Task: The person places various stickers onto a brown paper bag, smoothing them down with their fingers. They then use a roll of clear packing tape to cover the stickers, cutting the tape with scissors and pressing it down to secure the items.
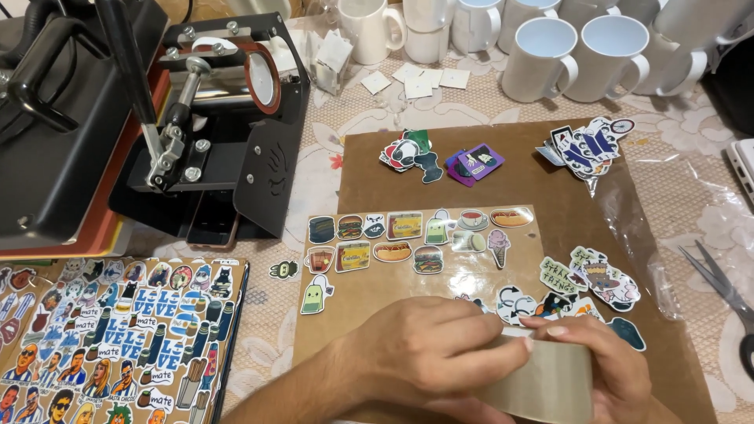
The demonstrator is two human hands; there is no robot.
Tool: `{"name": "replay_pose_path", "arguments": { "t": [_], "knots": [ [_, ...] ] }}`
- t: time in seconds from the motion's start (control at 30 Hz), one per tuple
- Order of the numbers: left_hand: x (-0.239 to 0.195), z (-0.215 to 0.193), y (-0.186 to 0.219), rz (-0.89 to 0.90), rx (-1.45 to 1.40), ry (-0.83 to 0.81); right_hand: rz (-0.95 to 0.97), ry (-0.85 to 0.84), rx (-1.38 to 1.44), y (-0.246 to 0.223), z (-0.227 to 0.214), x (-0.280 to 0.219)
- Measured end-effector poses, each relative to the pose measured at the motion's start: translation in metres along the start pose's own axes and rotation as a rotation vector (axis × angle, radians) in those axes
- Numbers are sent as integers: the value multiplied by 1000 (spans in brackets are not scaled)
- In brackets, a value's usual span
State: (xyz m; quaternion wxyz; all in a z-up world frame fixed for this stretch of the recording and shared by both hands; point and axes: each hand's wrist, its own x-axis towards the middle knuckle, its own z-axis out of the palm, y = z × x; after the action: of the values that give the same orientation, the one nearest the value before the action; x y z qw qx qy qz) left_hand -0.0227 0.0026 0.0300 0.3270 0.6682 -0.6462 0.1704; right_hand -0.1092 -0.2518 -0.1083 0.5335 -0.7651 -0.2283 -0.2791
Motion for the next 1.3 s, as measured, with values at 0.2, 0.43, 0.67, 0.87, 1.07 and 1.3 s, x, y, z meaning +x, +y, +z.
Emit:
{"name": "replay_pose_path", "arguments": {
  "t": [0.2, 0.43, 0.67, 0.87, 1.07, 1.3],
  "knots": [
    [-1, 2, 1, 45, 110, 53, 26, -9, 31, -1, 3, -2],
    [-10, 12, -1, 27, 82, 58, 6, 34, 15, 1, 4, -5],
    [-6, 10, 1, 24, 175, 105, -11, 89, -40, -16, 14, 10],
    [-14, 21, 1, -12, 132, 71, 68, 46, 48, -5, 4, -4],
    [-7, 14, 3, 17, 167, 100, 3, 47, 26, -7, 9, 2],
    [-14, 20, -3, 31, 143, 103, -4, 23, -3, -1, 2, -2]
  ]
}}
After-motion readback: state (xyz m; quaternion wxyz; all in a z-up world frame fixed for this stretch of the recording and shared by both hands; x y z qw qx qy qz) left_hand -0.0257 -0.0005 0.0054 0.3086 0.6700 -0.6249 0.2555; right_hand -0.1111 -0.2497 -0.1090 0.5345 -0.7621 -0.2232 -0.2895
